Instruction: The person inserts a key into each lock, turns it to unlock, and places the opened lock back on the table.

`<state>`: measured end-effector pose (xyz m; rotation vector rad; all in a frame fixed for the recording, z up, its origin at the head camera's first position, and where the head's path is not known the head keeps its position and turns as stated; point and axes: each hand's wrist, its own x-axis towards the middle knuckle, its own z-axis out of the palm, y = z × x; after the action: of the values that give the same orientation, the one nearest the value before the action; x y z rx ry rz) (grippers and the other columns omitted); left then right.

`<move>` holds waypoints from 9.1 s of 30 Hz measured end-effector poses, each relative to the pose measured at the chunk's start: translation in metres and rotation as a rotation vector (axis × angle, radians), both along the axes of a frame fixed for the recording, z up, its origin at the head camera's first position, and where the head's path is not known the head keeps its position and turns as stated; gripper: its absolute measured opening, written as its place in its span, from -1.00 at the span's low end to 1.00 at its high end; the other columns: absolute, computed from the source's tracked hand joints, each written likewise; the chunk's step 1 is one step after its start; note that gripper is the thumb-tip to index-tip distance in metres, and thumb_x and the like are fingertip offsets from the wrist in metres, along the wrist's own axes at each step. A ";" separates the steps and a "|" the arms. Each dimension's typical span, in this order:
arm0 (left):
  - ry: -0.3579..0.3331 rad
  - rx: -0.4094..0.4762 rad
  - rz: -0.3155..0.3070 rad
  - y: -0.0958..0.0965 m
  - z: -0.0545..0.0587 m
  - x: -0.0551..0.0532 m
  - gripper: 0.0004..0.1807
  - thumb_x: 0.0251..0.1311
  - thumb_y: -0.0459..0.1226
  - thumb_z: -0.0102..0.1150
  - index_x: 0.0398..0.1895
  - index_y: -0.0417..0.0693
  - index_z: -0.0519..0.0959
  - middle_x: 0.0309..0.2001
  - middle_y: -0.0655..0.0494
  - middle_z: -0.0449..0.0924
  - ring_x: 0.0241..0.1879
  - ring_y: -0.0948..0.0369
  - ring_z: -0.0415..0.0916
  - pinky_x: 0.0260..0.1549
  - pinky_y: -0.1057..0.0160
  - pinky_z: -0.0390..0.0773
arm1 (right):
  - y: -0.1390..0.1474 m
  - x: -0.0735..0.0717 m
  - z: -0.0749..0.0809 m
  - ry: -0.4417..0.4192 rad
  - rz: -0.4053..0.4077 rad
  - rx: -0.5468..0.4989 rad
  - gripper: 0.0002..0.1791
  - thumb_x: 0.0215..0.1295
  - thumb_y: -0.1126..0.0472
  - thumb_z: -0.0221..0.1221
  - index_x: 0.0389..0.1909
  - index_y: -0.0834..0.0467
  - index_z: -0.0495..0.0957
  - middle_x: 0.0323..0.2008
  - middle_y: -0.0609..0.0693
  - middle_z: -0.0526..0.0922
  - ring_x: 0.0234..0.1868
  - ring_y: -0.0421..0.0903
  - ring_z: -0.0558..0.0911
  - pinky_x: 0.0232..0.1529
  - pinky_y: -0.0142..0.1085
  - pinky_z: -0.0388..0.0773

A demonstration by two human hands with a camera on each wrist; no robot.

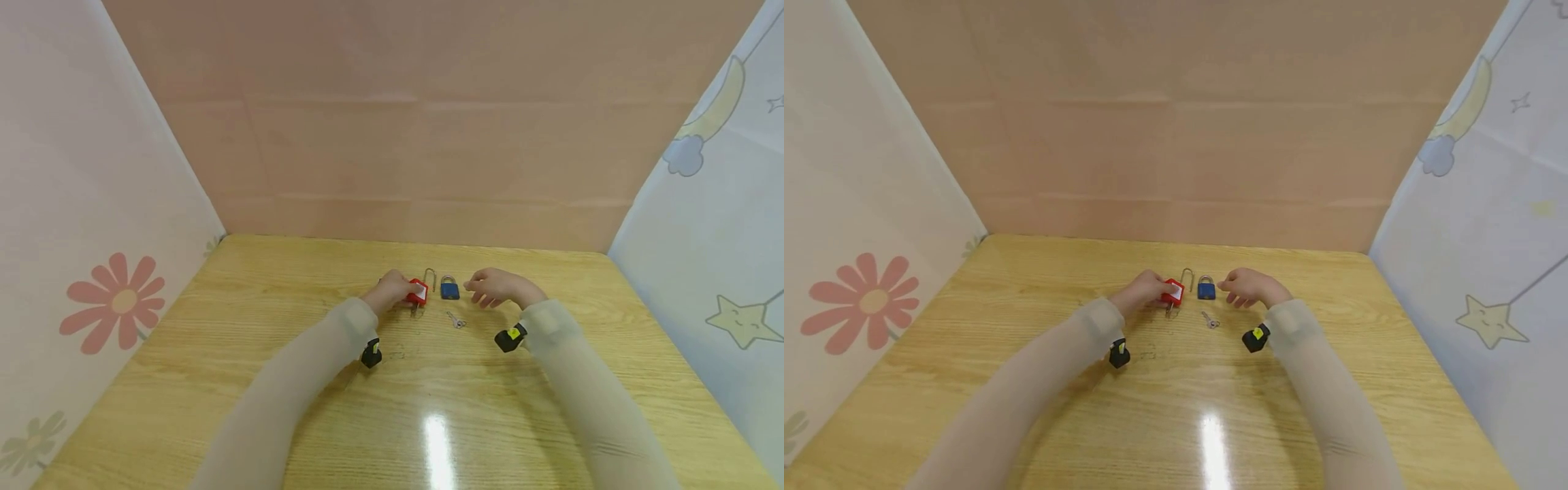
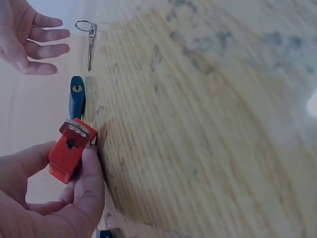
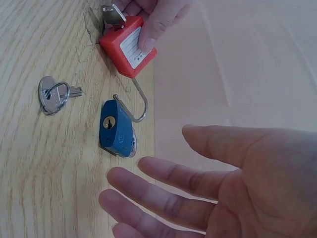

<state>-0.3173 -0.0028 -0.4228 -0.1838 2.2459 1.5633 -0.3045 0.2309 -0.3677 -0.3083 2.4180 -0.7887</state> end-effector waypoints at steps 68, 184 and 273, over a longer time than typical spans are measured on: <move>0.196 -0.328 -0.288 -0.046 0.037 0.022 -0.66 0.44 -0.18 -0.06 -0.07 -0.27 0.59 -0.27 -0.08 0.67 -0.24 0.05 0.67 -0.21 0.13 0.66 | -0.009 0.011 -0.007 0.078 0.021 -0.001 -0.59 0.53 0.12 -0.10 0.11 0.39 0.39 -0.08 0.29 0.62 -0.09 0.14 0.64 -0.03 -0.03 0.60; 0.454 -0.727 -0.386 0.073 0.006 -0.010 -0.48 0.35 -0.10 0.11 -0.79 0.01 0.28 -0.70 0.20 0.22 -0.66 0.28 0.21 -0.52 0.35 0.35 | -0.011 0.042 -0.030 -0.024 0.005 -0.354 -0.82 0.50 0.27 -0.05 -0.21 0.35 0.38 -0.39 0.09 0.58 -0.41 -0.09 0.56 -0.41 -0.26 0.53; -0.335 0.679 0.213 -0.003 0.040 0.026 -0.65 0.25 -0.23 0.25 -0.01 -0.30 0.55 -0.47 0.01 0.60 -0.59 0.31 0.48 -0.60 0.51 0.47 | -0.025 0.043 -0.032 0.000 0.003 -0.309 -0.81 0.49 0.25 -0.03 -0.18 0.33 0.41 -0.35 0.11 0.61 -0.38 -0.08 0.59 -0.35 -0.22 0.58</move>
<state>-0.2918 -0.0060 -0.3832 -0.4555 1.3885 2.1244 -0.2615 0.2057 -0.4000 -0.4308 2.2913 -1.1630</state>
